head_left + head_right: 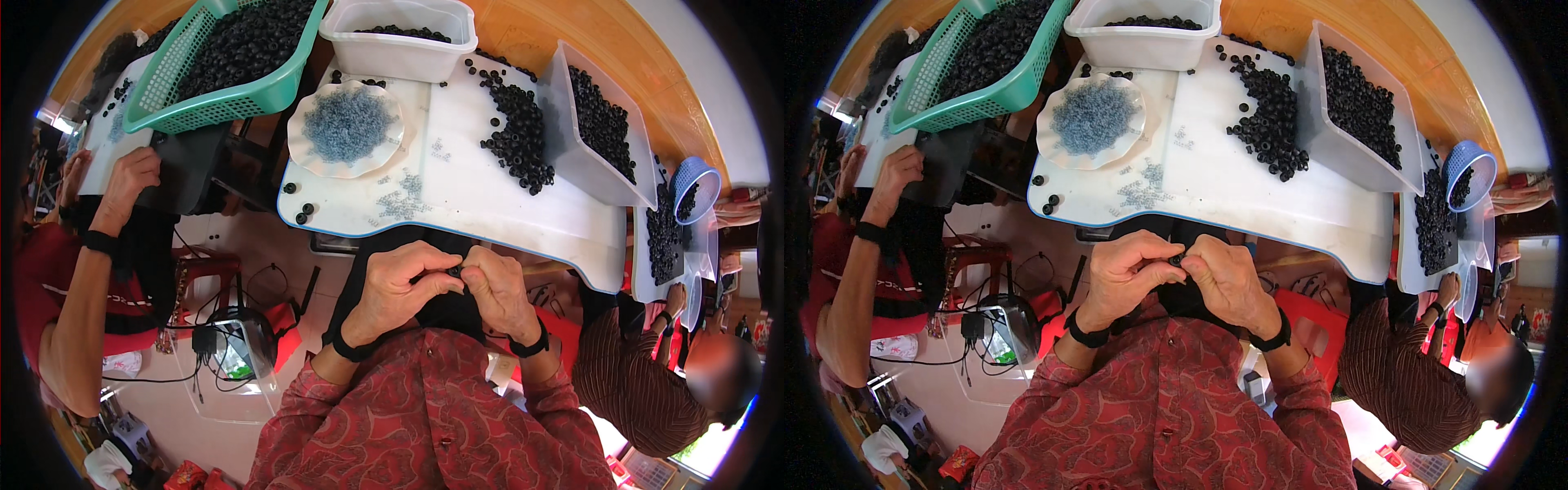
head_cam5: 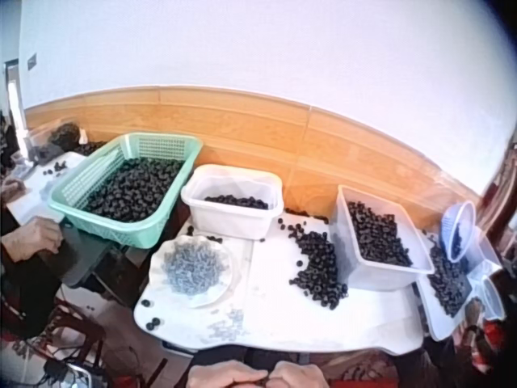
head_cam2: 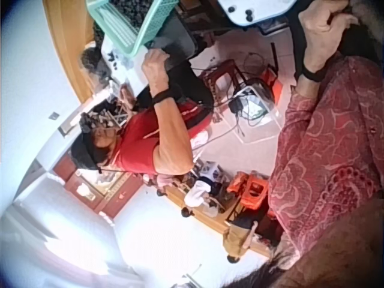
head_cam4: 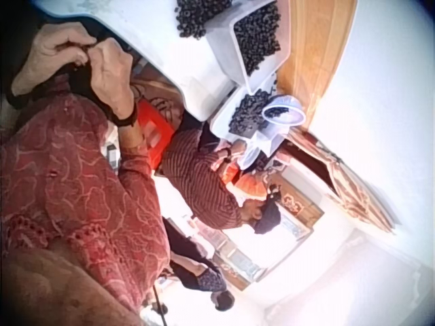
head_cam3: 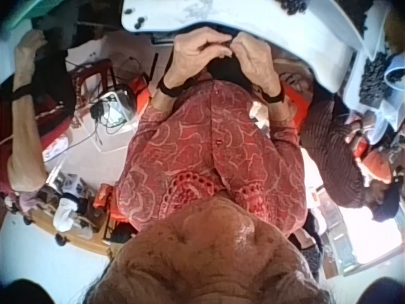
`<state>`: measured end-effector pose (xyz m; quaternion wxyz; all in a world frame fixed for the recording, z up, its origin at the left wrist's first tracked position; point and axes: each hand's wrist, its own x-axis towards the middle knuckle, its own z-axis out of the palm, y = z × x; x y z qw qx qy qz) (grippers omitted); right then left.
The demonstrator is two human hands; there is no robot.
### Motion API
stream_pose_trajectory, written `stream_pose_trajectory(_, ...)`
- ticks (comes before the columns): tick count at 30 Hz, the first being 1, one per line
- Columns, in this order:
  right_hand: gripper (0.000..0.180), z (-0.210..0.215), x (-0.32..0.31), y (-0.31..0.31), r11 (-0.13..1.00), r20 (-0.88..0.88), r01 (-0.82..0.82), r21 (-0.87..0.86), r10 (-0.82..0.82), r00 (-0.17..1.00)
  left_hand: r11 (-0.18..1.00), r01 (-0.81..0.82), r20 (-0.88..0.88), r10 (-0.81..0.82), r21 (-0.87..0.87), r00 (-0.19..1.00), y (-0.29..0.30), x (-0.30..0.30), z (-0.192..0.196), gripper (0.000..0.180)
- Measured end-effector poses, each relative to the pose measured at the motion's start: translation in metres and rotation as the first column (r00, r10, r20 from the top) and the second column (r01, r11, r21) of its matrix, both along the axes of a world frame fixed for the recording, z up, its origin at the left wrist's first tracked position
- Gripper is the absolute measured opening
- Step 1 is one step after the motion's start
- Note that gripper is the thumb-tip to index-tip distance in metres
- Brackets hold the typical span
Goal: Manually assembling small black plastic or rubber components at a workstation.
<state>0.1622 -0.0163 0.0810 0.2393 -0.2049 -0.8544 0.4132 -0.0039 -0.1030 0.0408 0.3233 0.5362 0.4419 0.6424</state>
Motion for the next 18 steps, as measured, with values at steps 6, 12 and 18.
stream_pose_trajectory(6,0.031,-0.004,0.001,-0.002,0.991,0.021,0.043,-0.127,-0.041,0.999,0.998,-0.068,-0.06,0.069,0.014,0.996,0.002,0.001,0.005,0.025)
stream_pose_trajectory(12,0.037,-0.006,0.002,-0.01,0.91,0.06,0.11,-0.4,-0.093,0.994,0.996,-0.07,-0.079,0.074,0.052,0.994,0.004,-0.001,0.006,0.024)
stream_pose_trajectory(18,0.038,-0.006,0.003,-0.017,0.751,0.025,0.118,-0.65,-0.133,0.991,0.997,-0.041,-0.07,0.045,0.06,0.997,0.005,0.0,0.001,0.025)
